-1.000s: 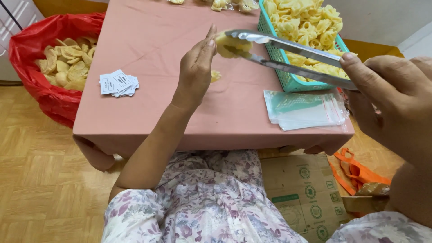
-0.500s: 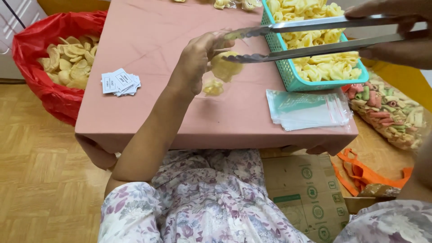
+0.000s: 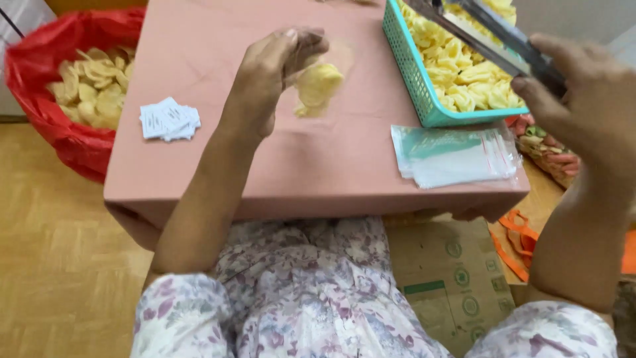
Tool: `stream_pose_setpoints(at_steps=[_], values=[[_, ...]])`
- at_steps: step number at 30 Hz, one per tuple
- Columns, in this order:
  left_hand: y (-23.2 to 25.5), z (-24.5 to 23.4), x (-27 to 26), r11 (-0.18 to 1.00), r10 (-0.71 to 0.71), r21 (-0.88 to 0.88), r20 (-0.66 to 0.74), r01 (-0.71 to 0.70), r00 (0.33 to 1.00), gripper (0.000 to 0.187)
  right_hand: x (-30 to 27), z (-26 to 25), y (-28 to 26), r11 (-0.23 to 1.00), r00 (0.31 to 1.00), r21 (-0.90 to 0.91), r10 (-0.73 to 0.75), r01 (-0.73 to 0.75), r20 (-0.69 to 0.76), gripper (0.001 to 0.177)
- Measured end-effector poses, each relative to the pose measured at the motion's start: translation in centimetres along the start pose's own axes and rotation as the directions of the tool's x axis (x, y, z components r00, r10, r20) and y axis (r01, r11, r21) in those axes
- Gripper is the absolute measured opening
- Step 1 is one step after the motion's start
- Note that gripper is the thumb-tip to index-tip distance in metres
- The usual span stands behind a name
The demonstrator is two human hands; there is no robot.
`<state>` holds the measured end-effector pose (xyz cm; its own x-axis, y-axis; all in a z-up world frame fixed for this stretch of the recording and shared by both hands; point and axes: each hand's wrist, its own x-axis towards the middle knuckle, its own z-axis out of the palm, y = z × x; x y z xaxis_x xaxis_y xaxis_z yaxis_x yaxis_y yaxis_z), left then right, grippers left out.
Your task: Manually packaging individual snacks into small plastic bags and adding labels.
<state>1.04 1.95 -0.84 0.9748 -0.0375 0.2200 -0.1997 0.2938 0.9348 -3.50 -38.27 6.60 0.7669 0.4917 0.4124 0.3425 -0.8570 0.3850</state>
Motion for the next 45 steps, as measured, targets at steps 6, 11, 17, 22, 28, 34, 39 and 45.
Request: stream_pose_setpoints(at_steps=[6,11,17,22,28,34,39,45], values=[[2.8,1.9,1.1,0.939,-0.210,-0.295,-0.090,0.176,0.973,0.029,1.2,3.4,-9.4,0.236,0.864,0.880,0.407,-0.412,0.296,0.063],[3.2,2.6,-0.3,0.795,-0.294,-0.559,-0.016,0.235,0.956,0.037,2.8,7.4,-15.5,-0.200,0.842,0.887,0.285,-0.415,0.458,0.048],[2.9,2.8,-2.8,0.932,-0.122,-0.344,0.012,0.119,0.992,0.096,1.9,9.3,-17.6,-0.415,0.827,0.897,0.442,-0.154,0.346,0.016],[-1.7,2.8,-2.1,0.939,0.226,-0.258,-0.040,-0.229,0.973,0.022,1.0,9.8,-19.3,-0.479,0.843,0.874,0.436,-0.080,0.315,0.012],[-1.9,5.2,-2.5,0.791,0.546,-0.147,-0.265,-0.593,0.794,0.007,0.3,9.5,-22.3,-0.580,0.895,0.814,0.346,-0.031,0.281,0.025],[-2.6,4.6,-2.6,0.778,0.524,-0.376,-0.055,-0.504,0.850,0.031,0.3,9.0,-23.2,-0.688,0.849,0.722,0.424,0.076,0.315,0.015],[-3.0,4.8,-2.4,0.803,0.490,-0.385,-0.006,-0.454,0.872,0.012,0.1,8.4,-23.9,-0.754,0.931,0.653,0.284,0.070,0.228,0.017],[-0.1,5.3,-3.1,0.826,0.549,-0.161,0.011,-0.541,0.835,0.009,-0.4,9.3,-23.2,-0.592,0.945,0.805,0.247,-0.027,0.214,0.053]])
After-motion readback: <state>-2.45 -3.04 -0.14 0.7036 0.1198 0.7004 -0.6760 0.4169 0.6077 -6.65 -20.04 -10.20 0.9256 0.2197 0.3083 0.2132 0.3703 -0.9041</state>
